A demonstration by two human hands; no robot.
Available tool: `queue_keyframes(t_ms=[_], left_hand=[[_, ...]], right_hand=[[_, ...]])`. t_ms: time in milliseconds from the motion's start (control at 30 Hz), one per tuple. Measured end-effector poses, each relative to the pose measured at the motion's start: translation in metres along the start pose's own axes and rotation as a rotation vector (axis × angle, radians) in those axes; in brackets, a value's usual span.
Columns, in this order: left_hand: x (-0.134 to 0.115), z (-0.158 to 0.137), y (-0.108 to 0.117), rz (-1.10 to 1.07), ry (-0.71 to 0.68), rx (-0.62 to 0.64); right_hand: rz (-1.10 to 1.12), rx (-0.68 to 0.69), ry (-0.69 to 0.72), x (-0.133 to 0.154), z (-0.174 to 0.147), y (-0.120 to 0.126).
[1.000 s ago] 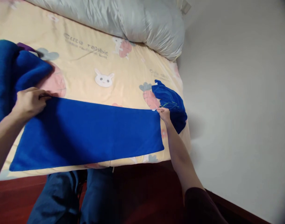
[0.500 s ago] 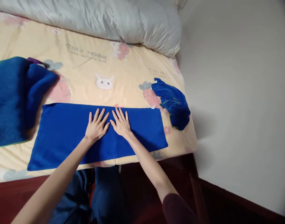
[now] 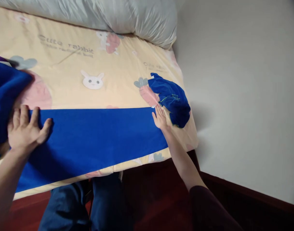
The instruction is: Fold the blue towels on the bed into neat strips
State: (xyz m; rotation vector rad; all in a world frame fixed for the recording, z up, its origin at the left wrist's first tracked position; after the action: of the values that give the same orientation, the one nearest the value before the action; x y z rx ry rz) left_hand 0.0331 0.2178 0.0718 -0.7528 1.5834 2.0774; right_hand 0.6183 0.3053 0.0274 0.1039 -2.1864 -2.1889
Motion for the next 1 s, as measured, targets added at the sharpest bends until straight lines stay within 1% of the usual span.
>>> queue_keyframes(t_ms=[100,200,233,267,333,367,400,467,500,533,600,633,700,767,833,900,933,1000], left_hand=[[0.013,0.007,-0.003,0.029,0.045,-0.002],[0.020,0.010,-0.006,0.053,0.021,0.032],[0.019,0.010,-0.005,0.066,0.015,0.037],[0.015,0.008,-0.006,0.080,0.006,0.084],[0.001,-0.001,-0.005,0.122,0.033,0.080],[-0.011,-0.009,-0.009,0.132,0.035,0.103],[-0.028,-0.021,-0.016,0.130,0.004,0.128],[-0.068,-0.052,-0.039,0.104,-0.109,0.206],[-0.089,-0.071,-0.054,0.088,-0.159,0.246],[-0.108,-0.091,-0.068,0.072,-0.195,0.278],[-0.139,-0.127,-0.097,0.056,-0.247,0.364],[-0.150,-0.142,-0.108,0.058,-0.250,0.389],[-0.159,-0.159,-0.122,0.071,-0.231,0.423],[-0.157,-0.163,-0.124,0.071,-0.227,0.440],[-0.143,-0.159,-0.113,0.056,-0.244,0.436],[-0.117,-0.153,-0.090,0.064,-0.234,0.385],[-0.100,-0.152,-0.073,0.084,-0.210,0.342],[-0.058,-0.154,-0.034,0.159,-0.130,0.264]], right_hand=[[0.020,0.011,-0.002,-0.006,-0.001,-0.003],[-0.001,0.053,-0.012,-0.004,-0.001,0.002],[-0.019,0.064,-0.025,-0.002,-0.002,0.006],[-0.033,0.072,-0.047,0.003,-0.003,0.010],[-0.054,0.033,-0.110,0.022,-0.010,0.021],[-0.052,-0.012,-0.128,0.038,-0.017,0.029],[-0.039,-0.065,-0.128,0.059,-0.029,0.036],[0.026,-0.134,-0.053,0.112,-0.063,0.048],[0.072,-0.121,0.015,0.141,-0.083,0.050],[0.116,-0.077,0.091,0.169,-0.103,0.048],[0.196,0.014,0.225,0.216,-0.141,0.041],[0.220,0.048,0.261,0.232,-0.154,0.036],[0.243,0.083,0.277,0.248,-0.168,0.028],[0.249,0.096,0.273,0.249,-0.170,0.023],[0.258,0.106,0.287,0.239,-0.168,0.022],[0.249,0.110,0.287,0.218,-0.167,0.023],[0.231,0.108,0.272,0.203,-0.167,0.023],[0.169,0.098,0.224,0.164,-0.169,0.022]])
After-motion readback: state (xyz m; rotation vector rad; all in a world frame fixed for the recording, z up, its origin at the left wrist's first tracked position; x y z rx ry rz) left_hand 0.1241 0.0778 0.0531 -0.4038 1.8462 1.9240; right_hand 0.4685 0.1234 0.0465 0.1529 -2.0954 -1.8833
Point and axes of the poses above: each hand's wrist, its own z-axis towards the middle knuckle, its own y-axis out of the back of the hand, x = y × z, the point moved 5 cm from there along z, towards the middle knuckle, and after that the axes turned 14 degrees about -z, right-handed, at the moved point
